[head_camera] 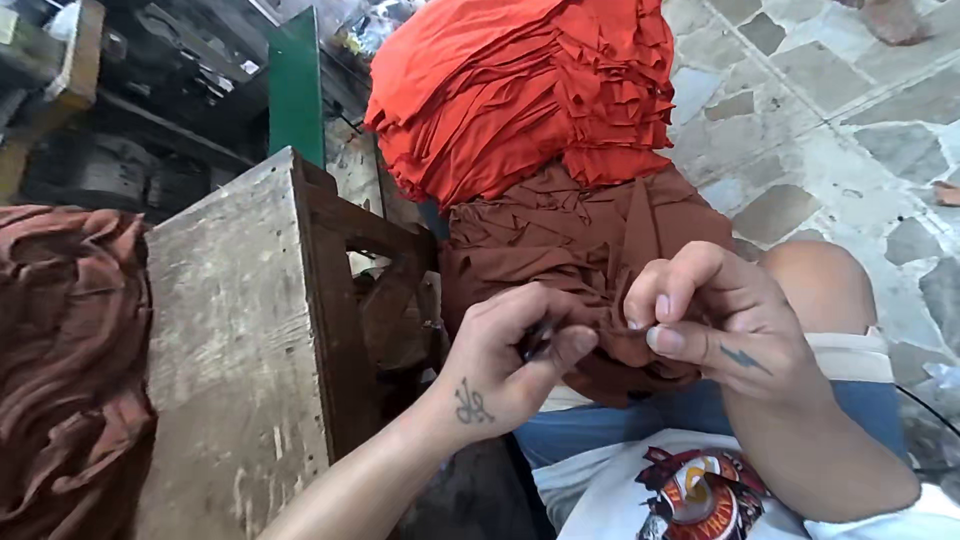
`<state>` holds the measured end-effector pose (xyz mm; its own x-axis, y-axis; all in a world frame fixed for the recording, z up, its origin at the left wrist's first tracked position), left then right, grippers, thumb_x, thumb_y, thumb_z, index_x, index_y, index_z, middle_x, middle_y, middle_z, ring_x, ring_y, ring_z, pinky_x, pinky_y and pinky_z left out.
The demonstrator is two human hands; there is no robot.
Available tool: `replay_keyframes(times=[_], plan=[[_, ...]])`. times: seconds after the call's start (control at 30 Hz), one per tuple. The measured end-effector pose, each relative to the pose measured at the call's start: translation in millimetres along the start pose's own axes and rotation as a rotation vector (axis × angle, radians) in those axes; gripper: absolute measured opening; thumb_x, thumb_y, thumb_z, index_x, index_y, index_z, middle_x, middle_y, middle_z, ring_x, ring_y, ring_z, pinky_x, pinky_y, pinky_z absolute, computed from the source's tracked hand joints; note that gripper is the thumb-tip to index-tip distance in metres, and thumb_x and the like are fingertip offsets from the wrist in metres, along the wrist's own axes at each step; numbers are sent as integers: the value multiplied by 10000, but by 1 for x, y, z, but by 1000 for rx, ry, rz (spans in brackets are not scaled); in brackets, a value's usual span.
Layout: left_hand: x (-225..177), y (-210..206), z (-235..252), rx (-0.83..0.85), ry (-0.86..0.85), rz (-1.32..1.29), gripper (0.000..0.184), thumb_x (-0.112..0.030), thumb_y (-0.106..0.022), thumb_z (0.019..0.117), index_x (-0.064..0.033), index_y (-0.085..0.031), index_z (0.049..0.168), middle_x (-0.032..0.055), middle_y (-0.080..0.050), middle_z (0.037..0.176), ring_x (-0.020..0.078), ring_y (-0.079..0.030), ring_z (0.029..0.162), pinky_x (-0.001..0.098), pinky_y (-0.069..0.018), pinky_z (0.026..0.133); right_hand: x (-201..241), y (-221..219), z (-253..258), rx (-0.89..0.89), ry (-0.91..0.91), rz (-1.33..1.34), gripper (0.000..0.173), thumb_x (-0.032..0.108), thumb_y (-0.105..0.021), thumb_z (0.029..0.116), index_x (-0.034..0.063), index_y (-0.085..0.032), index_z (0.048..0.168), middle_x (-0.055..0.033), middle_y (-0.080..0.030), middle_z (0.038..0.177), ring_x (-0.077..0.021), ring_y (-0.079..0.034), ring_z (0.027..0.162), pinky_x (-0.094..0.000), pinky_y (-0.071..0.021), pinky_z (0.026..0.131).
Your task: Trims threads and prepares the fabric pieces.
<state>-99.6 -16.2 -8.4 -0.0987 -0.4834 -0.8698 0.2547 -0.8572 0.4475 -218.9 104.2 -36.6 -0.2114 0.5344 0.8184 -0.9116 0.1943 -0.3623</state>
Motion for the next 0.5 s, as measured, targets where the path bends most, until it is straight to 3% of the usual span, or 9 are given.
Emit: replay_keyframes(times=[0.07, 0.27, 0.37, 0.43, 0.5], plan=[[3, 3, -2, -2, 12, -110, 187, -206, -581, 1044, -54, -653, 963, -48, -609, 802, -50, -534, 710, 113, -452, 643, -3, -3, 2, 6, 6, -38, 75, 134, -646, 1005, 137, -622, 1076, 45, -663, 951, 7, -633, 815, -132, -542, 704], [-3, 10, -5, 44, -13, -293, 152, -154, -551, 1016, -66, -611, 908, -66, -563, 765, -64, -495, 701, 106, -407, 645, -11, -8, 4, -11, -7, -162, 79, 151, -649, 1003, 140, -623, 1076, 57, -659, 952, 7, -633, 843, -145, -547, 741], [-5, 9, -7, 36, -31, -312, 181, -157, -509, 1045, -59, -587, 915, -48, -524, 751, -46, -472, 668, 116, -392, 608, -14, -15, 4, 29, -13, -284, 158, 209, -637, 1006, 97, -644, 1116, 74, -655, 952, 37, -615, 858, -128, -536, 759], [-9, 10, -8, 16, -64, -224, 179, -163, -488, 1052, -63, -576, 932, -25, -534, 782, -11, -502, 700, 148, -427, 645, -17, -19, 5, 49, -30, -320, 175, 220, -642, 1007, 62, -671, 1075, 62, -680, 938, 42, -629, 862, -129, -545, 765], [-17, 7, -11, 3, -137, -28, 165, -180, -491, 1028, -71, -580, 942, 18, -596, 909, 42, -562, 841, 208, -457, 780, -22, -21, 7, 61, -78, -290, 158, 195, -620, 1020, 47, -673, 1002, 53, -666, 884, 40, -611, 805, -126, -526, 718]])
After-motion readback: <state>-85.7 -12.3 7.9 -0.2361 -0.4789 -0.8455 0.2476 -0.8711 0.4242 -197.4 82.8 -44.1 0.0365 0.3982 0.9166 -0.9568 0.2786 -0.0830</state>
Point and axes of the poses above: each hand's wrist, its own z-axis towards the middle knuckle, its own y-axis out of the back of the hand, x = y × z, the point moved 7 cm from there along z, towards the middle knuckle
